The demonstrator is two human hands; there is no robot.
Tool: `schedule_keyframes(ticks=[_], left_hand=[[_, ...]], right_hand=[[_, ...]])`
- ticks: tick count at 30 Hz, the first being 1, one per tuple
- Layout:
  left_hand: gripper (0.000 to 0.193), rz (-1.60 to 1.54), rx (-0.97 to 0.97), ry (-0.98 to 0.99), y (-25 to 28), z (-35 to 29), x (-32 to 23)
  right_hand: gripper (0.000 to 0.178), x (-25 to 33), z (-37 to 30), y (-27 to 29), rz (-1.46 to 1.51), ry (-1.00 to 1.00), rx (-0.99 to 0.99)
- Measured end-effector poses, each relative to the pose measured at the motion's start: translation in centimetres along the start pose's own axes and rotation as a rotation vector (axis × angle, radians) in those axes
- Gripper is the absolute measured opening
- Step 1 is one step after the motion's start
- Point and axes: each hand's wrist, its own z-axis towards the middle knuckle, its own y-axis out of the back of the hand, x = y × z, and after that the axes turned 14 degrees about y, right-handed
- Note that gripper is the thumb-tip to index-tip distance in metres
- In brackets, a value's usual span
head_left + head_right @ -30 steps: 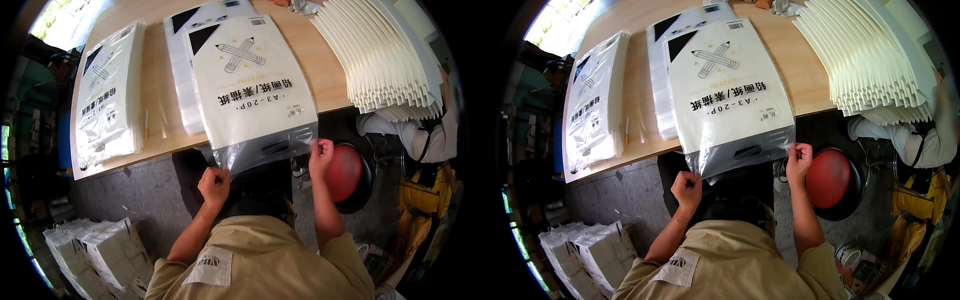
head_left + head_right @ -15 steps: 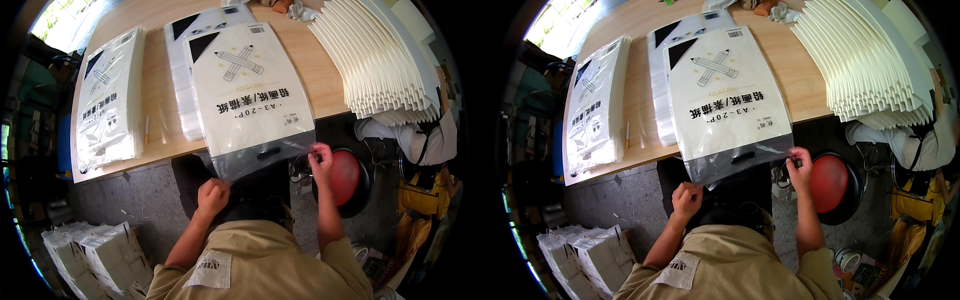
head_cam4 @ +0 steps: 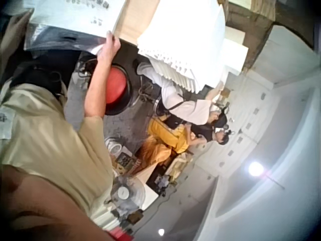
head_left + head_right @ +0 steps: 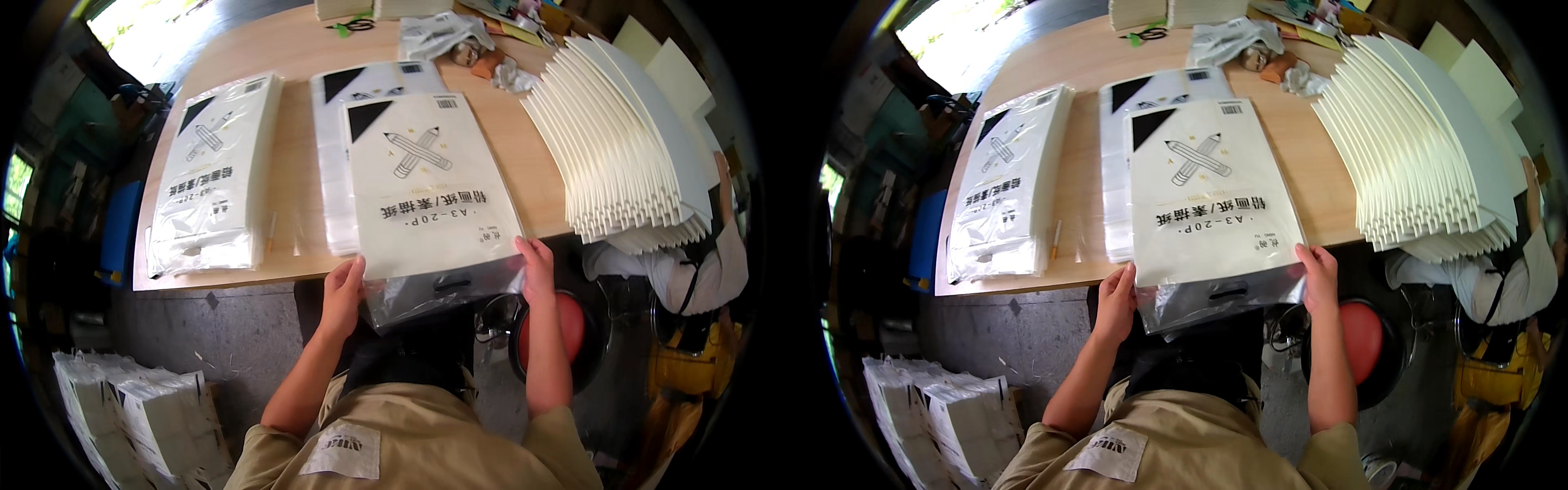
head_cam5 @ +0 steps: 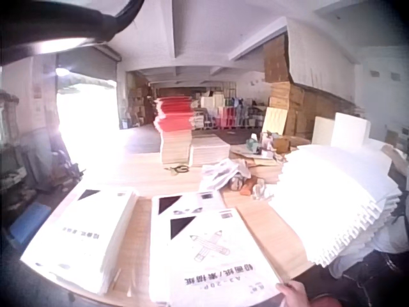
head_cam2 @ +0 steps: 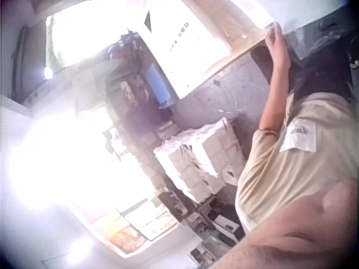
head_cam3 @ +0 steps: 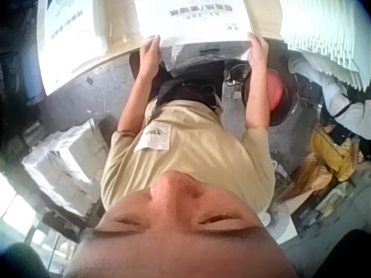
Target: The person repeatedly picks up stacks of white paper, folds them in half, and places them into clear plastic packaging bags. The person then seals the bags and sets them aside on the table. This process is repeated multiple times throughout the video.
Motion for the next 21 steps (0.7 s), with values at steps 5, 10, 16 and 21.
schedule_keyframes(ticks=[5,10,16,21], left_hand=[[0.040,0.119,0.009,-0.005,-2.3,1.3,-4.3],[0.051,0.453,0.032,-0.258,-2.2,2.1,-5.8],[0.059,0.569,-0.185,-0.569,7.2,-1.1,-11.6],[0.045,0.561,-0.383,-0.623,16.1,-6.5,-22.0]], right_hand=[[0.023,2.9,1.5,-0.9,0.032,-0.218,0.241],[0.040,4.8,1.1,-3.0,-0.100,-0.089,0.361],[0.042,8.1,-2.7,-11.6,0.093,0.044,0.470],[0.036,6.8,-2.8,-25.9,0.135,0.078,0.721]])
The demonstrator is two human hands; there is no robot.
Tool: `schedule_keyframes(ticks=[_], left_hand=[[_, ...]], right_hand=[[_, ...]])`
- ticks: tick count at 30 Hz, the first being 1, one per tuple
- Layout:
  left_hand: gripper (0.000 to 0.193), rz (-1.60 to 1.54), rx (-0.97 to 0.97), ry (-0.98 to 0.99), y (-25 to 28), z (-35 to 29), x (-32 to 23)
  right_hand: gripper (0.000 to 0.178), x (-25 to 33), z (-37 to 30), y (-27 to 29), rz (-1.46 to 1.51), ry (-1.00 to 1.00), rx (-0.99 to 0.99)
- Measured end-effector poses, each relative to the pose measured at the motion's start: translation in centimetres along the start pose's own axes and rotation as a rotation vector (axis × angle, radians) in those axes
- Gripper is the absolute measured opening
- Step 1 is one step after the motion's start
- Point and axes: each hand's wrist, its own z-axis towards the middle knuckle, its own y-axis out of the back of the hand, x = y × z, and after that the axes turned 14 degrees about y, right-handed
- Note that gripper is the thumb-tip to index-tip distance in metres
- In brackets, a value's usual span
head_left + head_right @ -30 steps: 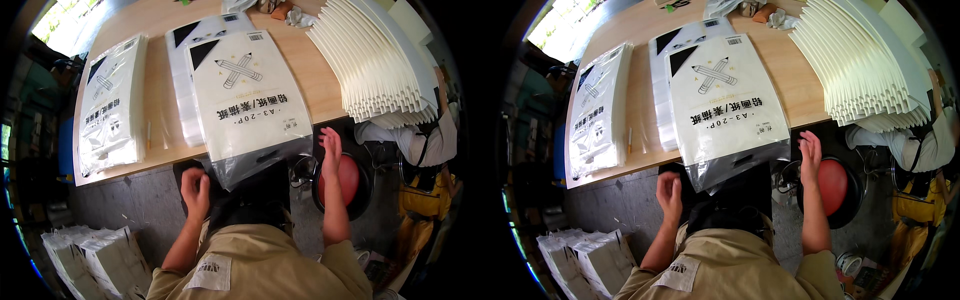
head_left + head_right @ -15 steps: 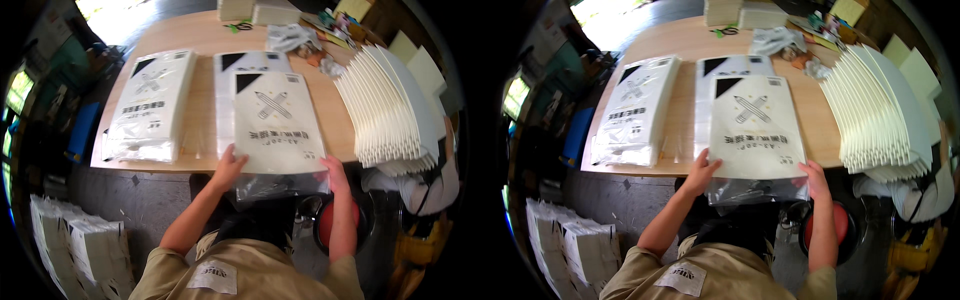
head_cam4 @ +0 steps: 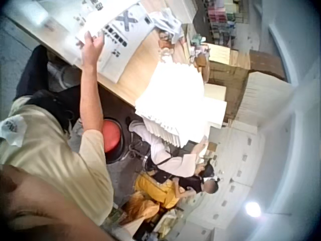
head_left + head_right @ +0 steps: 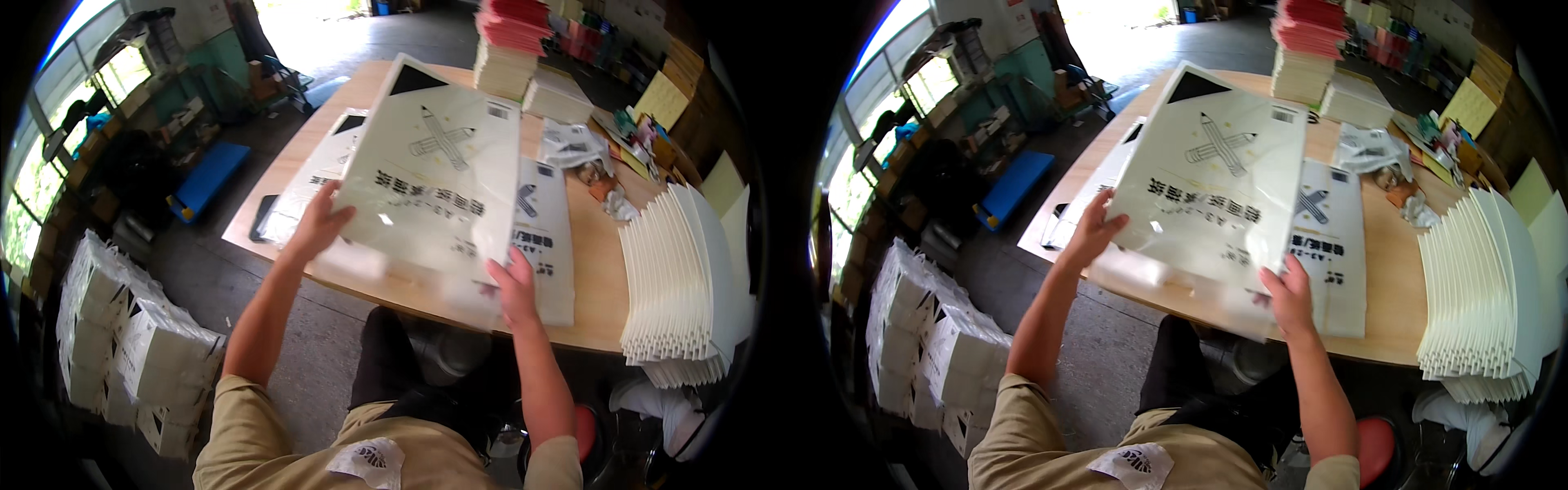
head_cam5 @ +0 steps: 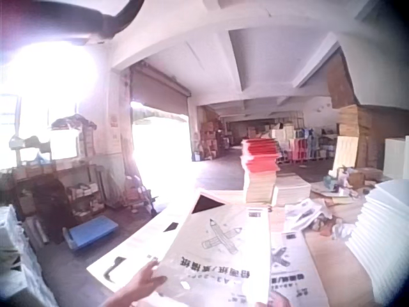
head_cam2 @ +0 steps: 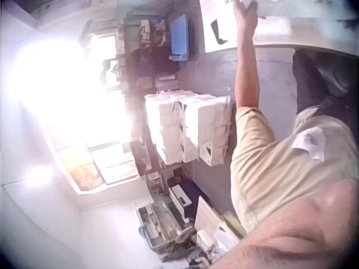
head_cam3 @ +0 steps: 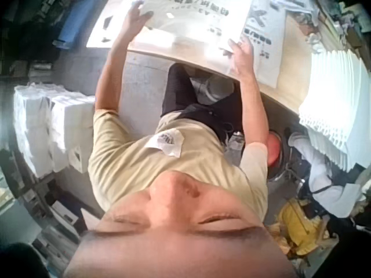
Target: The person repeatedly picks up stacks of white paper, folds them in half, and places them into clear plastic packaging bags. The person then seals the bags and sets them aside on the table. This process is repeated multiple times throughout the video.
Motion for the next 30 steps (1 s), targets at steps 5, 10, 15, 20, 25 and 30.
schedule_keyframes(ticks=[5,10,15,20,25,30], left_hand=[[0.041,0.229,-0.282,0.137,9.5,4.8,2.1],[0.039,0.505,-0.476,0.195,13.7,8.2,10.0],[0.048,0.868,-0.614,0.189,13.0,8.6,13.3],[0.050,0.627,-0.538,0.181,13.6,9.3,15.0],[0.045,0.736,-0.533,0.165,14.1,9.8,16.2],[0.042,0.792,-0.536,0.105,14.3,9.6,15.9]], right_hand=[[0.027,-5.3,8.0,-10.6,0.012,0.070,0.039],[0.029,-8.2,9.2,-14.7,-0.481,-0.069,0.211],[0.043,-11.0,8.6,-12.7,-0.825,0.121,0.332],[0.049,-9.8,8.5,-16.5,-1.024,0.046,0.418],[0.060,-8.9,9.0,-18.2,-1.156,-0.042,0.494],[0.075,-8.7,8.9,-18.0,-1.159,-0.081,0.520]])
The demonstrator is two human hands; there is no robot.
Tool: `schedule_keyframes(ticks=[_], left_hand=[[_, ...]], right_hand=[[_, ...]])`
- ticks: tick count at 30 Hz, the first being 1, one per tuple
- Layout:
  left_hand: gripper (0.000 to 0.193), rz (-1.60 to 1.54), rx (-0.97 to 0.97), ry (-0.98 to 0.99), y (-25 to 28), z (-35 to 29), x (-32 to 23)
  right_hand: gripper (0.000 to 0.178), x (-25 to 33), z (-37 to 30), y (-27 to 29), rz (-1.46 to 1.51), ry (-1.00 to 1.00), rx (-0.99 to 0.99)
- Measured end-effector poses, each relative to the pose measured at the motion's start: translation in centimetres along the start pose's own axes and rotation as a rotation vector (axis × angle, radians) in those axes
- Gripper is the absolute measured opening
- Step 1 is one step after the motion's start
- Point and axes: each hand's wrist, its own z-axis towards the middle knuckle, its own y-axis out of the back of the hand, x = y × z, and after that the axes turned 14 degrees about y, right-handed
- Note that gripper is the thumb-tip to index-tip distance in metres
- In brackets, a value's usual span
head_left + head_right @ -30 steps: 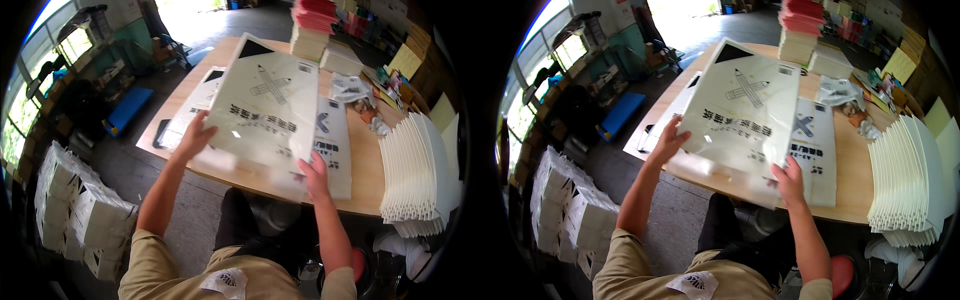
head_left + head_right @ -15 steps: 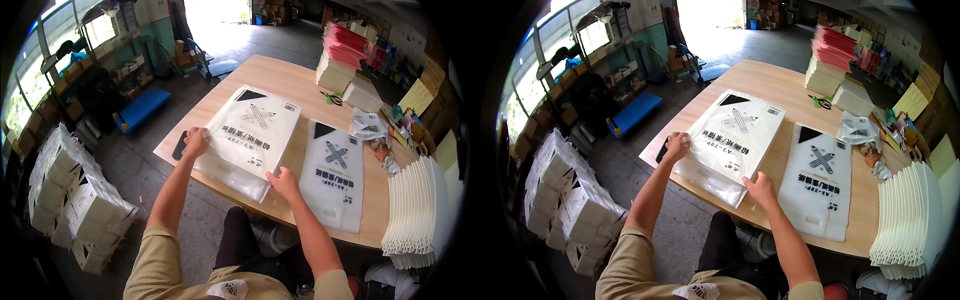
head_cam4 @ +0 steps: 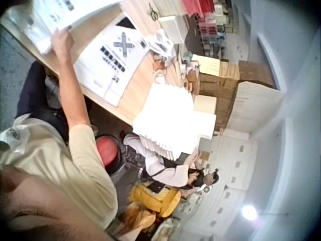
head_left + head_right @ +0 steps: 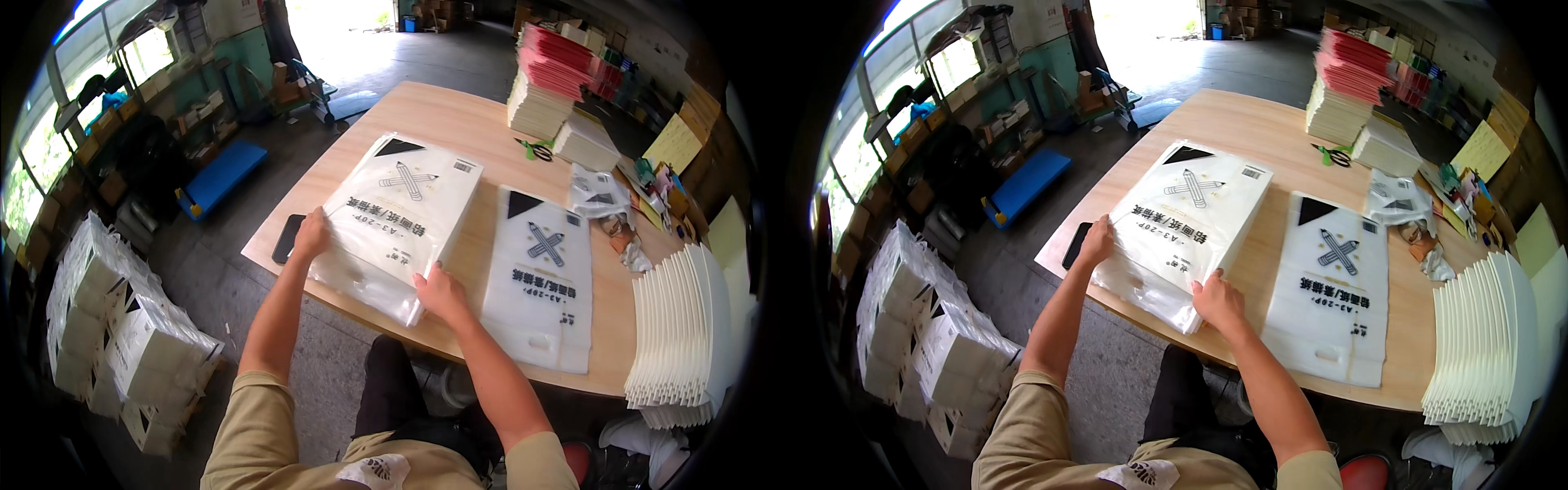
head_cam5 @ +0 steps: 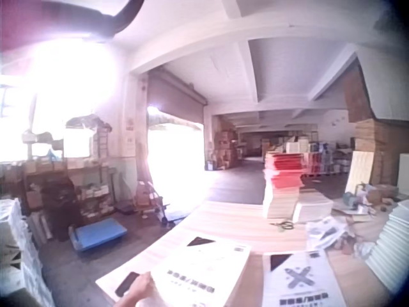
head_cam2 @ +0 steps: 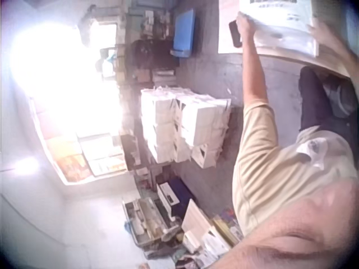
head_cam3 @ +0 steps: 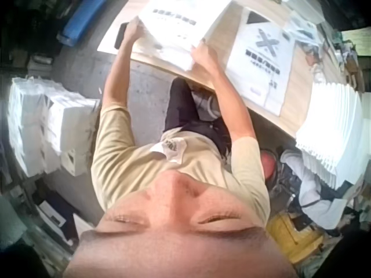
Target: The person repeatedly picks up stacks of white paper, folds them in half, and places them into clear plastic packaging bags. The person then seals the bags and sets them aside on the table. This process is repeated multiple times throughout the video.
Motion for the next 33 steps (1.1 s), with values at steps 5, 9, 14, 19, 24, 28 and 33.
schedule_keyframes(ticks=[5,9,14,19,24,28,33], left_hand=[[0.057,0.164,-0.154,-0.135,1.2,-2.3,-7.7],[0.056,0.101,0.057,-0.350,0.5,-6.6,-14.3],[0.068,0.282,0.189,-0.349,-3.2,-9.9,-17.7],[0.069,0.259,0.179,-0.342,-3.4,-10.3,-18.1],[0.068,0.253,0.168,-0.343,-3.9,-10.0,-17.7],[0.068,0.270,0.175,-0.323,-3.2,-10.0,-18.2],[0.069,0.251,0.160,-0.340,-3.5,-9.7,-17.6]], right_hand=[[0.075,-2.6,-5.0,2.4,0.130,0.138,-0.075],[0.067,-6.1,-11.7,5.3,0.295,0.085,-0.143],[0.042,-14.1,-21.1,4.6,0.336,0.037,-0.550],[0.024,-20.6,-28.3,3.9,0.061,-0.006,-0.928],[0.033,-24.3,-30.0,4.0,-0.257,-0.002,-0.995],[0.049,-25.8,-29.0,3.8,-0.470,-0.067,-0.871],[0.062,-25.8,-27.8,3.3,-0.478,-0.143,-0.782]])
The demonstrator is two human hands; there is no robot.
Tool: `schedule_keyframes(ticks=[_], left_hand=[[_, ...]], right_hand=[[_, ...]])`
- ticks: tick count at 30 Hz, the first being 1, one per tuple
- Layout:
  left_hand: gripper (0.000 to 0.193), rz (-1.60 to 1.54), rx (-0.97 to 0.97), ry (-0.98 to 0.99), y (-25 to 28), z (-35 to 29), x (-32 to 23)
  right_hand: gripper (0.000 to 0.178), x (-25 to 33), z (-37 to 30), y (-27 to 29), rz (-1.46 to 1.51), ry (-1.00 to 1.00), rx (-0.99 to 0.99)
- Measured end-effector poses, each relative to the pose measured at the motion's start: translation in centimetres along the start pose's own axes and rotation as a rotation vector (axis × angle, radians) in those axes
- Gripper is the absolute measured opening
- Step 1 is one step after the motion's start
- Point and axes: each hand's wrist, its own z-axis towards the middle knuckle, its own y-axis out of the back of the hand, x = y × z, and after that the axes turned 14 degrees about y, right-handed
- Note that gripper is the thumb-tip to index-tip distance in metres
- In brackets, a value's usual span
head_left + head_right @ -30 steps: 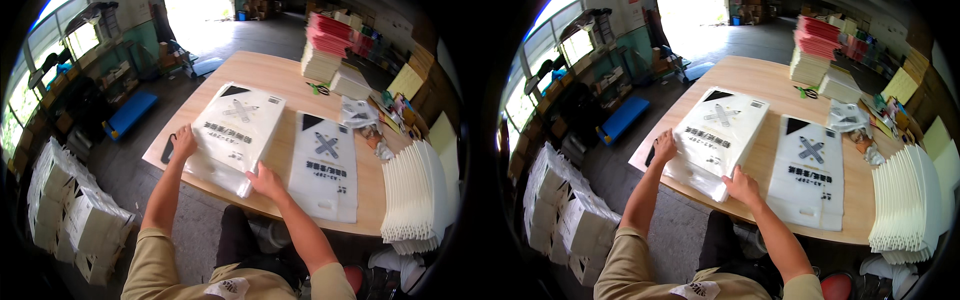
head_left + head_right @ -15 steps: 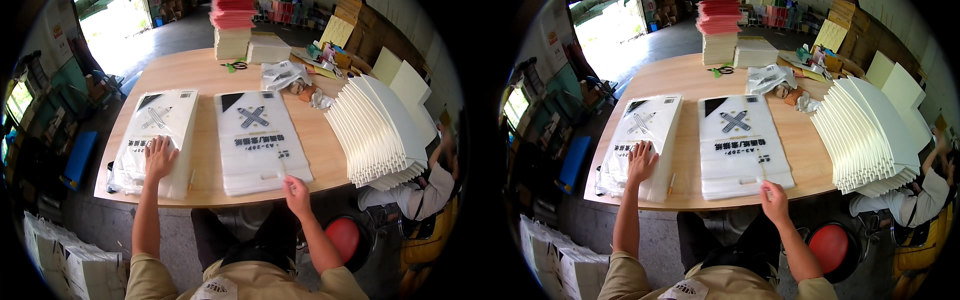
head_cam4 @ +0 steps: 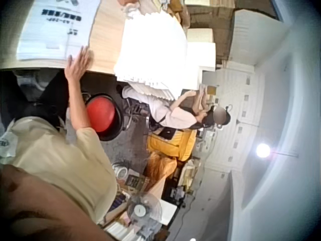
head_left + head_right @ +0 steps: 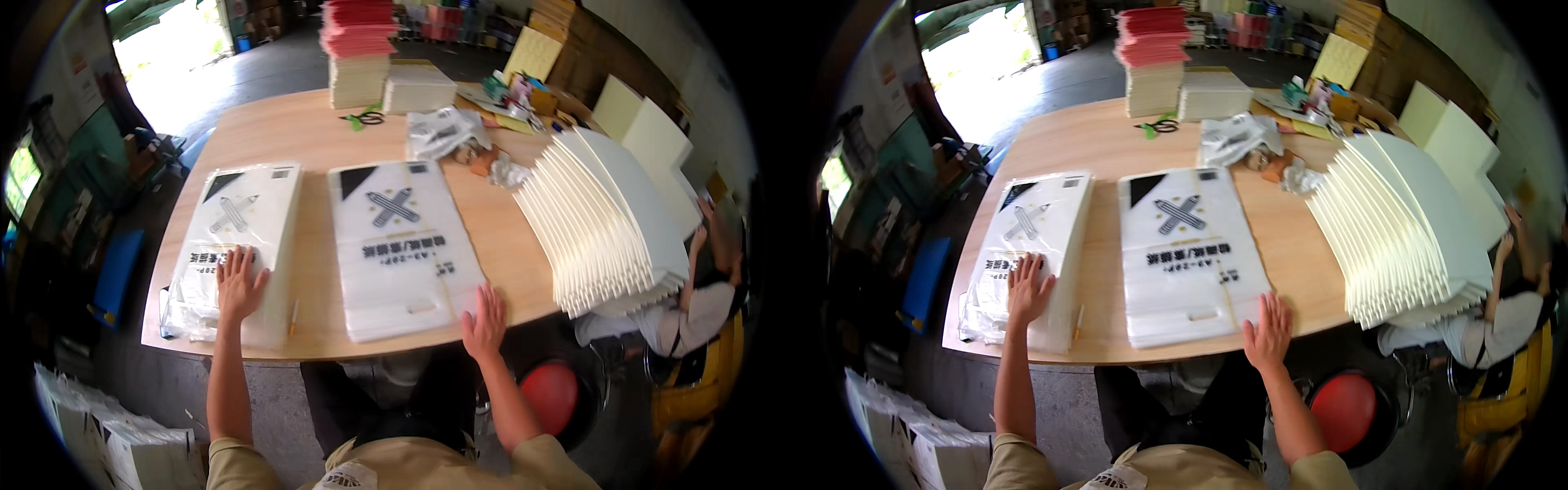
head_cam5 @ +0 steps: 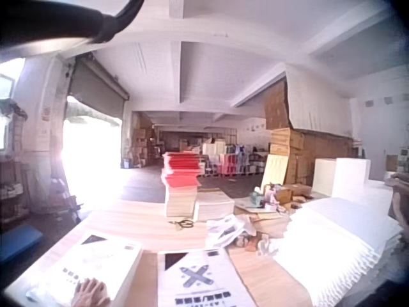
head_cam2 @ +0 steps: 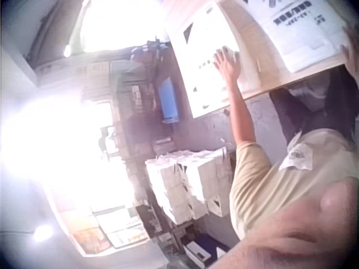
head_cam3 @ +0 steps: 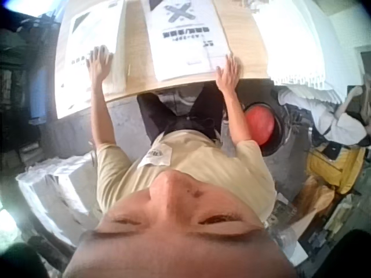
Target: The person repeatedly picks up stacks of white paper, folds them in half, and places them into clear plastic packaging bags. The person then seals the bags and sets them aside on the table. This process is repeated multiple times throughout the video.
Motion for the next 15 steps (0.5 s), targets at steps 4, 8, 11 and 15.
schedule_keyframes(ticks=[4,8,11,15], left_hand=[[0.069,-0.007,0.012,-0.014,-0.2,0.7,-1.1],[0.069,-0.030,0.039,0.012,-0.5,0.0,0.1],[0.070,0.007,0.040,0.015,0.0,-0.5,0.1],[0.073,0.043,0.048,-0.027,0.1,-0.2,-0.7]], right_hand=[[0.066,-0.3,-0.2,0.7,-0.028,-0.021,0.002],[0.066,0.5,0.8,1.2,-0.011,-0.031,0.035],[0.066,0.0,1.0,1.4,0.015,-0.049,0.023],[0.067,0.0,1.1,1.8,0.024,-0.079,0.040]])
